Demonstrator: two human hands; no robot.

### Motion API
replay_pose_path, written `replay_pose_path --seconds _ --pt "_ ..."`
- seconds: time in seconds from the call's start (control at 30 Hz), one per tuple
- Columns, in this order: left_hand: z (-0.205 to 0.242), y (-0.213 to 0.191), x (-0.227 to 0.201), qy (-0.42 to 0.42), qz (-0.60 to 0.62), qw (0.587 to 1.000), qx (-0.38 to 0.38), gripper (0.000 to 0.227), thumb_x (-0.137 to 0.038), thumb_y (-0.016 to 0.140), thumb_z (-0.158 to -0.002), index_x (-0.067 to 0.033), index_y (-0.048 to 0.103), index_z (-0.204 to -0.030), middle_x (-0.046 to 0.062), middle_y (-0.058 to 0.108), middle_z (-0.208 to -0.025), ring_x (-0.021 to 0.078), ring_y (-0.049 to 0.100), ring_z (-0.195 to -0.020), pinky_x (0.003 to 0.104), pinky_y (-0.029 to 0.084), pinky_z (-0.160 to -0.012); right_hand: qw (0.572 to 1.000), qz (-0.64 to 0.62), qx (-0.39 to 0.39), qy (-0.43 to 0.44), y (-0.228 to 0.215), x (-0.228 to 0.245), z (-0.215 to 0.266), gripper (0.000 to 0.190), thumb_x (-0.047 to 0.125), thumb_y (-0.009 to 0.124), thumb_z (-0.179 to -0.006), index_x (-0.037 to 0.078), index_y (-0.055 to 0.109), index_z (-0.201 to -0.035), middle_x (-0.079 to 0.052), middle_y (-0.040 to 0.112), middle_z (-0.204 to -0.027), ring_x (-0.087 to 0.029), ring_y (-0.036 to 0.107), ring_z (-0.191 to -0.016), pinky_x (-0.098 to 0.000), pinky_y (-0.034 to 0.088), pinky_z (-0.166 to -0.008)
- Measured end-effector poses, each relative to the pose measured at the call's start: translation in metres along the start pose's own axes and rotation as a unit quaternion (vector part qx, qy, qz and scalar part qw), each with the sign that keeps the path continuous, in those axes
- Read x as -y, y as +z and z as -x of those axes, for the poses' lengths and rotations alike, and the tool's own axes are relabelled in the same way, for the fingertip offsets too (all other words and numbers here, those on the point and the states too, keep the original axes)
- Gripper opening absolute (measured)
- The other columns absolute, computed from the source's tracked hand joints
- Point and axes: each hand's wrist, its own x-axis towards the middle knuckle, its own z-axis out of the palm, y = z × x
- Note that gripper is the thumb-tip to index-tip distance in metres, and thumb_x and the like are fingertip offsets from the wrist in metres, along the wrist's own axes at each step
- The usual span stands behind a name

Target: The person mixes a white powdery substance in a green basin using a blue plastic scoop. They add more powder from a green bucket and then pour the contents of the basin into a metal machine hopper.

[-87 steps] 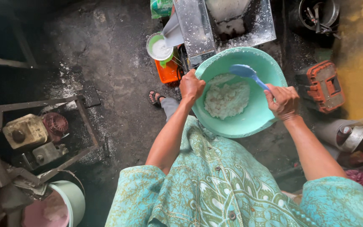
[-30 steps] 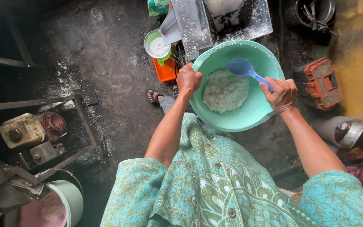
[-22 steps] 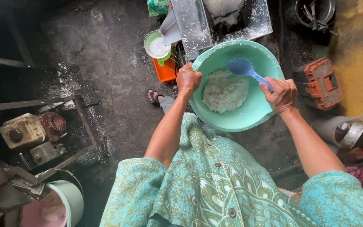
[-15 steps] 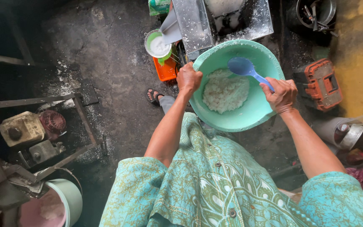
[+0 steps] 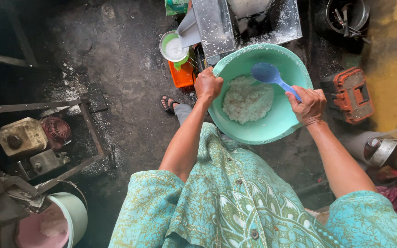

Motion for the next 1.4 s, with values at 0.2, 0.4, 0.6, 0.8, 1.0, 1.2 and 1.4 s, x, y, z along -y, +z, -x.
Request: replay_pose_path --seconds 0.2,0.4,0.6,0.8,1.0,1.2,1.4 --pt "0.015 -0.020 -0.014 0.001 0.008 1.000 0.001 0.028 -0.018 0.055 -0.067 -0.0118 0.072 -0.088 0.021 0.074 -0.084 0.0453 0.072 -0.093 0.057 0.056 -0.085 1.000 0.001 0.002 0.002 0.003 -0.001 0.003 0.029 0.050 0.068 -0.104 0.022 0.073 -0.110 0.004 0.061 -0.066 -0.018 0.069 -0.072 -0.0319 0.049 -0.082" --pt "0.016 -0.020 -0.017 -0.004 0.004 1.000 0.006 0.029 -0.018 0.054 -0.067 -0.0099 0.072 -0.089 0.021 0.074 -0.085 0.0456 0.072 -0.093 0.057 0.056 -0.086 1.000 -0.003 -0.001 0.003 0.004 0.000 0.003 0.028 0.049 0.068 -0.104 0.021 0.073 -0.110 0.003 0.060 -0.065 -0.018 0.069 -0.072 -0.0314 0.049 -0.081" --pt "0.013 -0.020 -0.016 -0.008 -0.003 1.000 0.012 0.029 -0.018 0.053 -0.067 -0.0106 0.071 -0.089 0.021 0.074 -0.086 0.0459 0.072 -0.094 0.057 0.056 -0.087 1.000 0.001 -0.005 0.006 0.003 0.000 0.003 0.030 0.050 0.068 -0.104 0.022 0.073 -0.110 0.003 0.061 -0.066 -0.018 0.069 -0.073 -0.0315 0.049 -0.081" --pt "0.014 -0.022 -0.018 -0.009 -0.005 1.000 0.009 0.031 -0.019 0.054 -0.067 -0.0115 0.072 -0.090 0.020 0.074 -0.086 0.0452 0.072 -0.095 0.057 0.056 -0.087 1.000 0.005 -0.007 0.008 0.005 -0.001 0.004 0.028 0.049 0.069 -0.103 0.023 0.073 -0.109 0.003 0.062 -0.068 -0.017 0.069 -0.074 -0.0311 0.049 -0.081" --pt "0.017 -0.027 -0.022 -0.026 -0.006 0.999 0.017 0.032 -0.021 0.054 -0.067 -0.0131 0.072 -0.093 0.020 0.075 -0.090 0.0437 0.072 -0.098 0.055 0.057 -0.089 1.000 0.012 -0.025 -0.002 0.008 -0.006 0.006 0.026 0.048 0.071 -0.102 0.023 0.073 -0.109 0.002 0.068 -0.076 -0.017 0.071 -0.077 -0.0303 0.049 -0.082" --pt "0.018 -0.021 -0.021 -0.054 -0.016 0.998 0.008 0.035 -0.026 0.054 -0.061 -0.0143 0.068 -0.091 0.020 0.074 -0.097 0.0463 0.068 -0.093 0.050 0.053 -0.078 0.999 0.044 0.005 0.008 -0.006 0.005 -0.002 0.016 0.039 0.076 -0.103 0.024 0.078 -0.109 0.005 0.071 -0.081 -0.017 0.069 -0.079 -0.0336 0.046 -0.078" --pt "0.016 -0.012 0.020 -0.040 0.021 0.998 0.046 0.033 -0.021 0.051 -0.066 -0.0169 0.072 -0.091 0.015 0.075 -0.093 0.0382 0.071 -0.093 0.044 0.054 -0.077 1.000 0.028 -0.007 -0.002 0.007 -0.004 0.000 0.020 0.041 0.077 -0.105 0.025 0.079 -0.116 0.002 0.075 -0.092 -0.022 0.069 -0.082 -0.0345 0.051 -0.083"
